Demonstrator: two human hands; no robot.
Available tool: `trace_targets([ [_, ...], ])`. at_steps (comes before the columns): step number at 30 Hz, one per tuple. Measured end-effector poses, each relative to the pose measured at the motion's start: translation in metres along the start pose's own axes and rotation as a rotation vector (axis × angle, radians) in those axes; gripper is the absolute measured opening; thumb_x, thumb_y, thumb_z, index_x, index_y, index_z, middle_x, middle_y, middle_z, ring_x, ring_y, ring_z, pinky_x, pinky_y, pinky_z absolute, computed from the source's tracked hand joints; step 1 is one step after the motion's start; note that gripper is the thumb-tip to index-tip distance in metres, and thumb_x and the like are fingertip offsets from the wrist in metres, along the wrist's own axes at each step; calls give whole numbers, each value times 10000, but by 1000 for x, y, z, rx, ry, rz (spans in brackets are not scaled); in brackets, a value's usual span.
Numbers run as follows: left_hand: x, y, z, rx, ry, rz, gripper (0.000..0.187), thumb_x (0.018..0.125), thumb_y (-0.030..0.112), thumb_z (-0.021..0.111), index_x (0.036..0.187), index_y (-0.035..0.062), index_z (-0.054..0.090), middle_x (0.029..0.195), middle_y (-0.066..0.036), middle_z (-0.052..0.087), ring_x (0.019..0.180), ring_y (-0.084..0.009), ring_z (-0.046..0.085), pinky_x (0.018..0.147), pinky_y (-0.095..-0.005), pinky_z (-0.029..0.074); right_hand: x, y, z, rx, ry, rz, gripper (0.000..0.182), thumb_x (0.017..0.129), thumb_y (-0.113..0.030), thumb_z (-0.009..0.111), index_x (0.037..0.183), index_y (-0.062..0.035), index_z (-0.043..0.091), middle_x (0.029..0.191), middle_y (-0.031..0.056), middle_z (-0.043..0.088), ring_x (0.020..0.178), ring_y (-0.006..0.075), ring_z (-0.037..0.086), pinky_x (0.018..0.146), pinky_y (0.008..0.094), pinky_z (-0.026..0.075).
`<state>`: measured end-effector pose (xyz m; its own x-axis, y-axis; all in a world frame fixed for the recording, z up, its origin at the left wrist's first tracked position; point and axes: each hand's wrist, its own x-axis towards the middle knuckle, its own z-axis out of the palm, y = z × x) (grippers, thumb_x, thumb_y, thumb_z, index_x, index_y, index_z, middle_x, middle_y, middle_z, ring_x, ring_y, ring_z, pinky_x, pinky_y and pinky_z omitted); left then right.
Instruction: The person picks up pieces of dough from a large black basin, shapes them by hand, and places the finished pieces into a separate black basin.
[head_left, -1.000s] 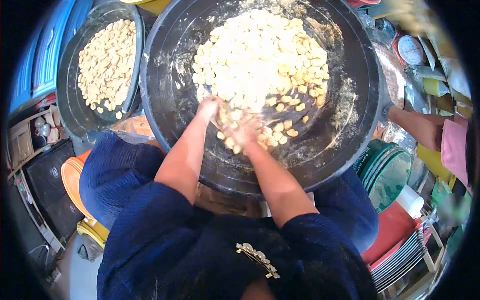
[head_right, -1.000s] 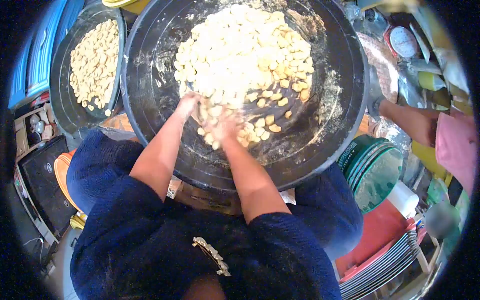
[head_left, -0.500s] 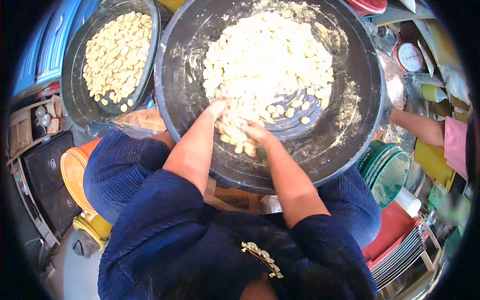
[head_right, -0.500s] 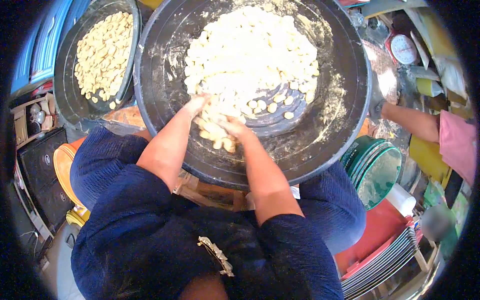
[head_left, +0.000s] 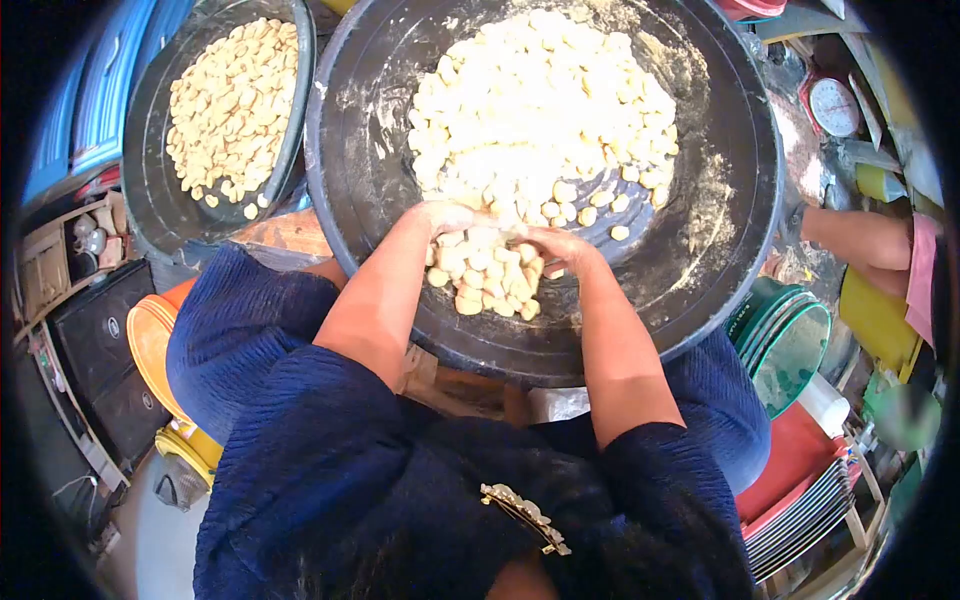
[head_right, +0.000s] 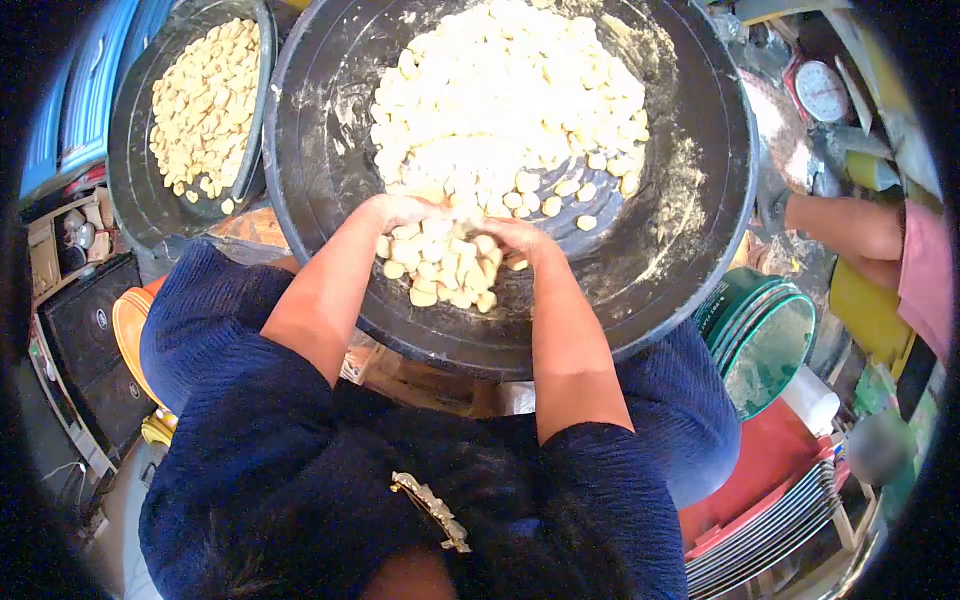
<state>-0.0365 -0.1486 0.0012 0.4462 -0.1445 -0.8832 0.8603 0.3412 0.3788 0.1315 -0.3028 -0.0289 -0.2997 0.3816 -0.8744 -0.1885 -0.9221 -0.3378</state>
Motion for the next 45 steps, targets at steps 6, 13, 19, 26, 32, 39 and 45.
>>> trace_targets([
  [6,-11,4,-2,13,10,-7,566,790,435,600,1203,60,505,1204,-75,515,1094,-167,459,908,-319,381,24,34,8,-48,-48,-68,545,815,-404,580,1199,-28,490,1154,116,551,1040,193,531,862,327,445],
  [13,-4,-22,14,482,-10,101,962,547,450,786,1311,54,357,1323,-147,407,1203,-254,389,976,-329,340,20,39,35,270,-126,-199,667,751,-321,688,1285,-50,395,1155,93,548,984,186,560,753,331,503],
  [19,3,-37,51,874,417,200,993,428,302,845,1263,16,390,1124,-193,553,1040,-260,537,900,-328,425,30,30,58,219,9,-238,568,744,-177,684,1231,-74,409,1051,88,572,883,226,591,717,386,518],
  [26,-98,12,-2,521,441,449,584,531,283,776,1040,68,588,961,-154,630,875,-268,601,764,-349,467,-16,-41,82,644,-188,-328,438,809,-192,604,1196,-43,461,1053,125,585,904,255,599,739,394,526],
  [32,-323,28,-98,232,1104,960,414,733,265,624,1094,67,572,947,-68,606,854,-147,572,724,-281,461,-76,-281,234,440,-589,-656,318,862,-261,531,1084,-35,525,969,129,604,808,246,619,700,367,540],
  [39,-352,13,-182,-244,1803,1241,497,763,258,664,1169,1,538,983,-133,607,847,-165,577,699,-260,452,-97,-356,192,-120,-311,-935,550,847,-387,540,1276,-87,370,1268,154,437,1099,326,475,804,487,466],
  [45,-191,51,-88,180,1499,1124,288,792,215,620,1005,22,604,1087,-148,570,1058,-263,515,910,-338,390,50,-160,2,-411,1022,-626,628,716,-356,673,1209,-25,469,1100,188,556,972,299,551,853,354,440],
])
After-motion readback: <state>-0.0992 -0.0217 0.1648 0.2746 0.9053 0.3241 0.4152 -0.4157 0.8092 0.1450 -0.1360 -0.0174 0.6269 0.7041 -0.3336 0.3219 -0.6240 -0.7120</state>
